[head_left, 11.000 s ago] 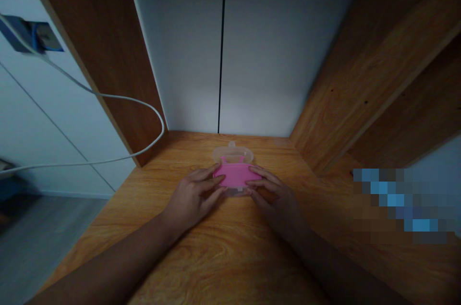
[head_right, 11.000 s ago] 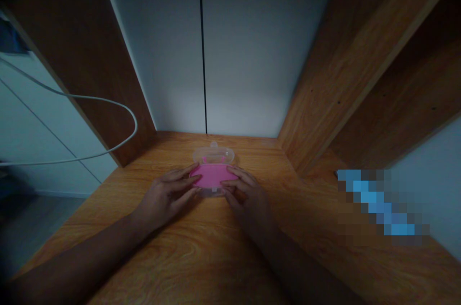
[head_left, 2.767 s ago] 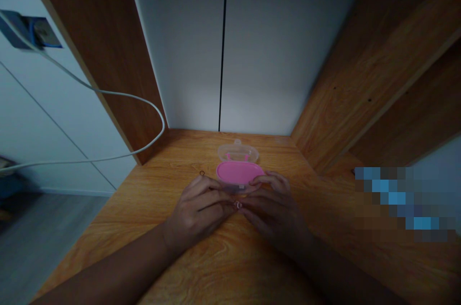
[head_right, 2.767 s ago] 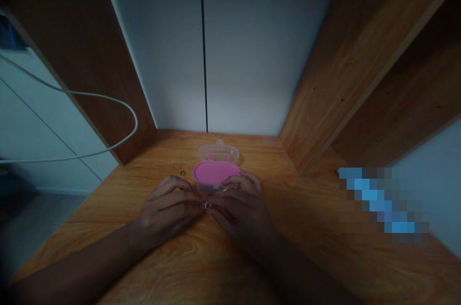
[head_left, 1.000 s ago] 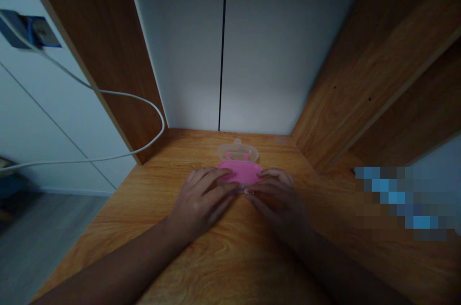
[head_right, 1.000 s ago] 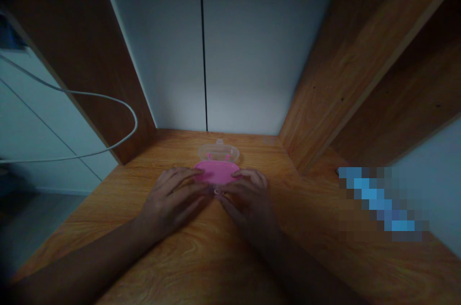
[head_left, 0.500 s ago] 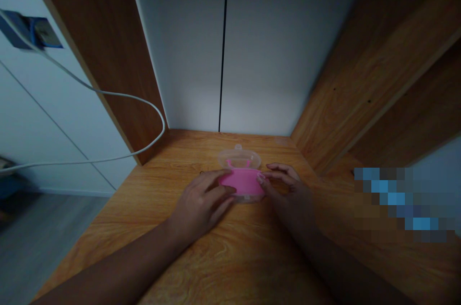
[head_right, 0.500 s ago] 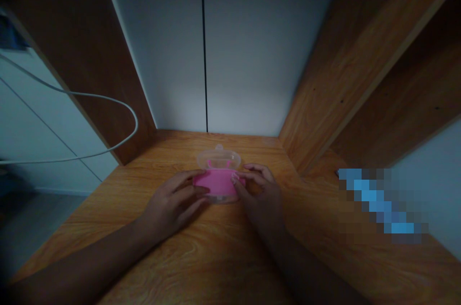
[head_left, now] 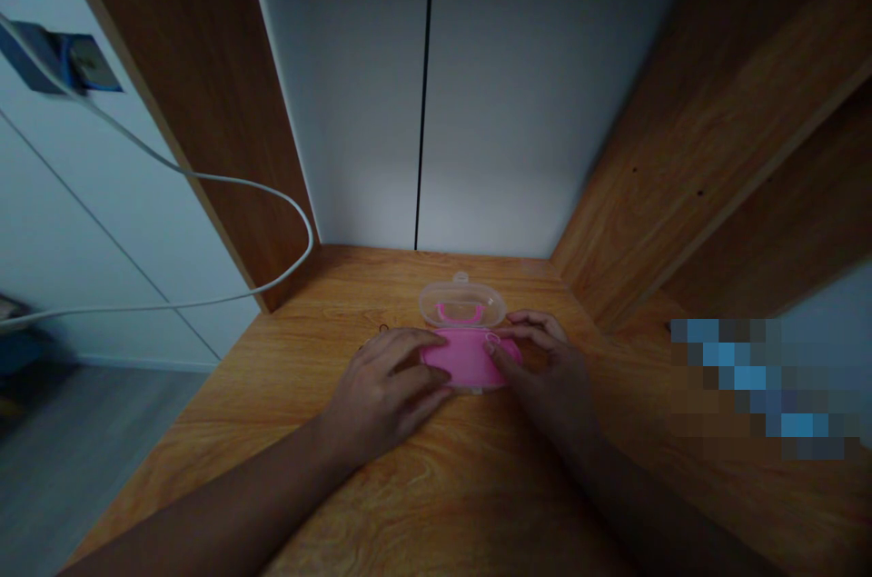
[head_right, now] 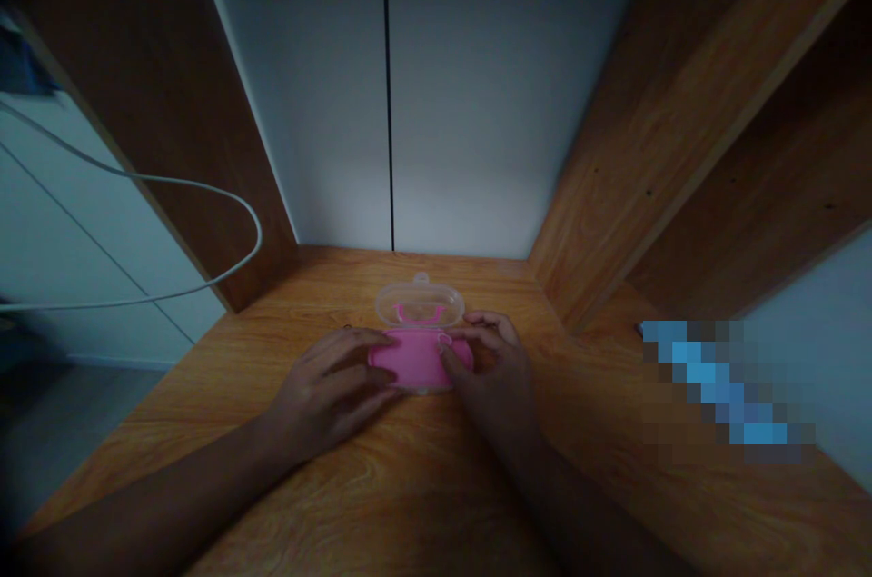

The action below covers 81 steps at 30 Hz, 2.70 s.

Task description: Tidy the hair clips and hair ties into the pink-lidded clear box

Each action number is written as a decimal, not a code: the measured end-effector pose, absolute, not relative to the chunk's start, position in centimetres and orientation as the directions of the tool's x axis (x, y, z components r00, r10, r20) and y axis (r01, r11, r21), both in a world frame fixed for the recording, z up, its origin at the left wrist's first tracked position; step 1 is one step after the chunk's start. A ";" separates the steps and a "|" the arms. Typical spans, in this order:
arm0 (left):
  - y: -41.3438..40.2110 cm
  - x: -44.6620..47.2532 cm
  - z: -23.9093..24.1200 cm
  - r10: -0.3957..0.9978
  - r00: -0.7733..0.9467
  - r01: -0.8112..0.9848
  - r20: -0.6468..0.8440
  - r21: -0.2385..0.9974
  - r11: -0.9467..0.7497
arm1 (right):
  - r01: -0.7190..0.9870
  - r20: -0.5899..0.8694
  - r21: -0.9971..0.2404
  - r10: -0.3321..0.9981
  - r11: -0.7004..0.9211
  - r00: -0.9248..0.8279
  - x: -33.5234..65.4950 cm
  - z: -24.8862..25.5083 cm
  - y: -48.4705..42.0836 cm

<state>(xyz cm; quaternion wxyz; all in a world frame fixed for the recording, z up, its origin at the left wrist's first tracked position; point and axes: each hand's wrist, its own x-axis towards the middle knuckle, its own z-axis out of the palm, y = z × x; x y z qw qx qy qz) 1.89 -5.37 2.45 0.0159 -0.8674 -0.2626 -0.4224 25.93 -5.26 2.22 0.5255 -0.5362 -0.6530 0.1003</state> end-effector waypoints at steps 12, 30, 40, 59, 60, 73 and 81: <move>-5.0 1.8 2.0 0.488 0.453 0.478 0.746 0.259 -0.840 | 0.548 0.544 -0.737 0.828 0.396 0.134 26.3 1.6 -4.7; -1.4 -3.3 4.5 0.604 0.498 0.499 0.622 0.364 -0.787 | 0.628 0.540 -0.554 0.810 0.547 -0.228 25.1 1.8 -5.6; 0.9 -5.5 2.9 0.705 0.635 0.621 0.316 0.334 -0.709 | 0.639 0.559 -0.546 0.804 0.542 -0.205 25.1 1.9 -5.7; 1.7 -5.4 1.4 0.709 0.575 0.476 0.408 0.538 -0.696 | 0.655 0.584 -0.511 0.784 0.556 -0.210 25.1 2.2 -6.0; 1.7 -5.3 1.4 0.711 0.573 0.462 0.407 0.557 -0.690 | 0.655 0.590 -0.507 0.780 0.560 -0.210 25.1 2.2 -6.0; 2.2 -5.6 1.6 0.761 0.516 0.450 0.394 0.631 -0.632 | 0.638 0.612 -0.506 0.763 0.581 -0.210 25.2 2.1 -5.9; 2.0 -5.3 1.5 0.802 0.454 0.583 0.389 0.551 -0.597 | 0.650 0.601 -0.509 0.774 0.564 -0.201 25.2 2.0 -5.8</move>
